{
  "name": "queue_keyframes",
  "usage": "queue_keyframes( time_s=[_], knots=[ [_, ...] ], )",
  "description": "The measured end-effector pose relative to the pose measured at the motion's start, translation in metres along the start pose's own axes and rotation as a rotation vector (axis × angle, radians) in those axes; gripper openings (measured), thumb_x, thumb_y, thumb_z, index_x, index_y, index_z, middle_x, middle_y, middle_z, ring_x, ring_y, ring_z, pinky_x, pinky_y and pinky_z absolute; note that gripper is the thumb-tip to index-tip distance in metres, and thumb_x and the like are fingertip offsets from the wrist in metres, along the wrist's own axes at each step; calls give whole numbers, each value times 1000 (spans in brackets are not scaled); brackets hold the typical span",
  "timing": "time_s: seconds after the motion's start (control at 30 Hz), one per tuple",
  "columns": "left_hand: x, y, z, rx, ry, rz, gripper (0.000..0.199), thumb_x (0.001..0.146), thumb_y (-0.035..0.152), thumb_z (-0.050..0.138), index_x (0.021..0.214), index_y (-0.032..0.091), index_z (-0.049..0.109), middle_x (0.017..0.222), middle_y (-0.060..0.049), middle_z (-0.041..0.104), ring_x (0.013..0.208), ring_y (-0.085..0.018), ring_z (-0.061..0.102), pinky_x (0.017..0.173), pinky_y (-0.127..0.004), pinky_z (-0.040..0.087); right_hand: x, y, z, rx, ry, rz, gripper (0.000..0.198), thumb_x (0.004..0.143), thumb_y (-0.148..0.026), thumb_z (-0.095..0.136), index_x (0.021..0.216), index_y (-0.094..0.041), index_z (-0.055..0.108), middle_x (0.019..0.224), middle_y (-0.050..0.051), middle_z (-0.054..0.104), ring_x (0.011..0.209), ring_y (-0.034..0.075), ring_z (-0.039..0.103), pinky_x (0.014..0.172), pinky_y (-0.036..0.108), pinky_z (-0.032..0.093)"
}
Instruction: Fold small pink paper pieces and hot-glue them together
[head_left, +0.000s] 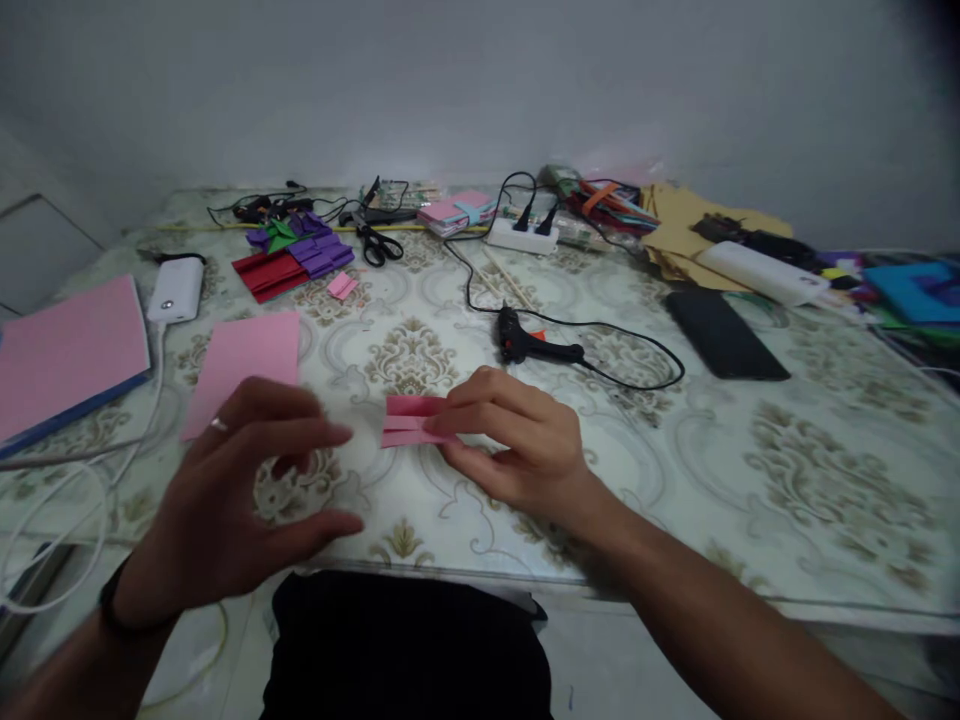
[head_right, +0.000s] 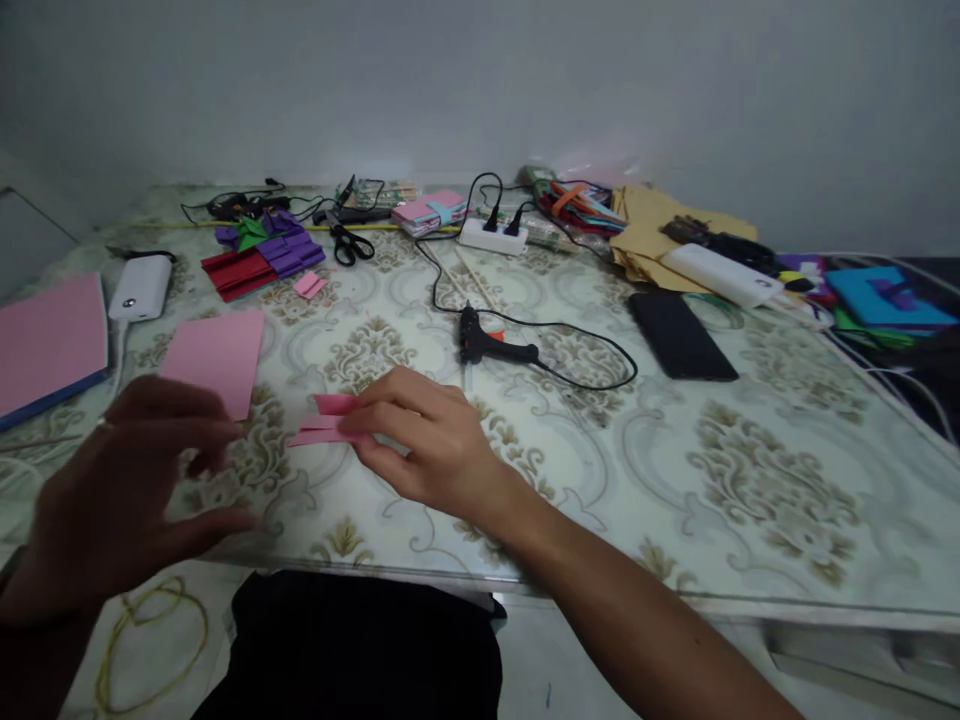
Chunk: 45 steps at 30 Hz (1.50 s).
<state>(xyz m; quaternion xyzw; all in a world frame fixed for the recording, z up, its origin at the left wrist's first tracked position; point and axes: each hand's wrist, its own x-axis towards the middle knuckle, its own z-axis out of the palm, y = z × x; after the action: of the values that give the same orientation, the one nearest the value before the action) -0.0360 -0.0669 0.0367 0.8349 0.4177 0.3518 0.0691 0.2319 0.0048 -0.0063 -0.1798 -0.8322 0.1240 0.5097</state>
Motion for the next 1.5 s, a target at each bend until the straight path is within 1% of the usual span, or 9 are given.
queue_keyframes(
  time_s=[0.03, 0.1, 0.23, 0.37, 0.6, 0.83, 1.13, 1.33, 1.5],
  knots=[
    [14, -2, 8, 26, -13, 51, 46, 85, 41, 86, 124, 25, 67, 111, -8, 66, 86, -19, 67, 69, -30, 61, -1, 1, 0, -12, 17, -10, 10, 95, -12, 67, 96, -21, 70, 90, 6, 75, 80, 19, 71, 67, 32, 58],
    [36, -5, 22, 47, -64, 154, 35, 91, 30, 80, 123, 24, 66, 116, -8, 66, 97, -19, 69, 81, -31, 62, -1, 1, 0, -41, 48, -17, 12, 92, -10, 67, 96, -21, 69, 88, 6, 75, 78, 19, 71, 65, 32, 57],
    [62, -9, 36, -26, -100, 293, 8, 95, 13, 70, 100, 19, 66, 97, -4, 69, 85, -14, 68, 73, -26, 59, 0, 1, 1, -85, 79, -3, 19, 86, -6, 66, 95, -23, 66, 87, 4, 74, 77, 18, 70, 65, 31, 57],
    [70, -14, 43, -101, -86, 346, 10, 93, 8, 69, 96, 18, 67, 91, -3, 71, 84, -15, 67, 74, -27, 57, 0, 2, 5, -63, 64, 34, 21, 82, -5, 63, 93, -23, 62, 86, 4, 74, 75, 17, 69, 63, 28, 55],
    [61, -19, 54, -169, -58, 357, 13, 90, 8, 69, 90, 20, 65, 89, -2, 75, 83, -17, 65, 74, -31, 59, -3, -4, 8, -127, -25, 77, 19, 79, -10, 60, 90, -24, 58, 83, 1, 70, 70, 16, 65, 56, 29, 49],
    [58, -21, 54, -308, -87, 290, 22, 85, 4, 70, 78, 21, 57, 82, -1, 71, 79, -16, 62, 72, -31, 56, -2, -7, 9, -108, -28, 81, 18, 83, -10, 64, 92, -24, 59, 83, 1, 70, 72, 16, 67, 59, 28, 52],
    [58, -25, 54, -290, -7, 258, 25, 80, -1, 65, 76, 22, 56, 79, 1, 63, 75, -16, 57, 67, -31, 52, 3, 10, -4, -27, -79, 184, 18, 84, -6, 61, 84, -23, 55, 78, 1, 59, 69, 15, 57, 60, 29, 49],
    [55, -25, 62, -275, -7, 247, 20, 85, 0, 66, 83, 19, 61, 84, -1, 69, 80, -16, 61, 74, -32, 55, 2, 13, -1, 46, -122, 112, 18, 86, -15, 68, 101, -22, 61, 91, 6, 68, 84, 20, 65, 72, 33, 56],
    [53, -21, 64, -268, -53, 158, 16, 89, 4, 67, 95, 19, 64, 90, -2, 69, 84, -13, 66, 72, -24, 54, -4, 10, 5, -16, -112, 112, 9, 91, -12, 66, 95, -19, 64, 86, 6, 70, 77, 18, 67, 65, 31, 55]
  ],
)
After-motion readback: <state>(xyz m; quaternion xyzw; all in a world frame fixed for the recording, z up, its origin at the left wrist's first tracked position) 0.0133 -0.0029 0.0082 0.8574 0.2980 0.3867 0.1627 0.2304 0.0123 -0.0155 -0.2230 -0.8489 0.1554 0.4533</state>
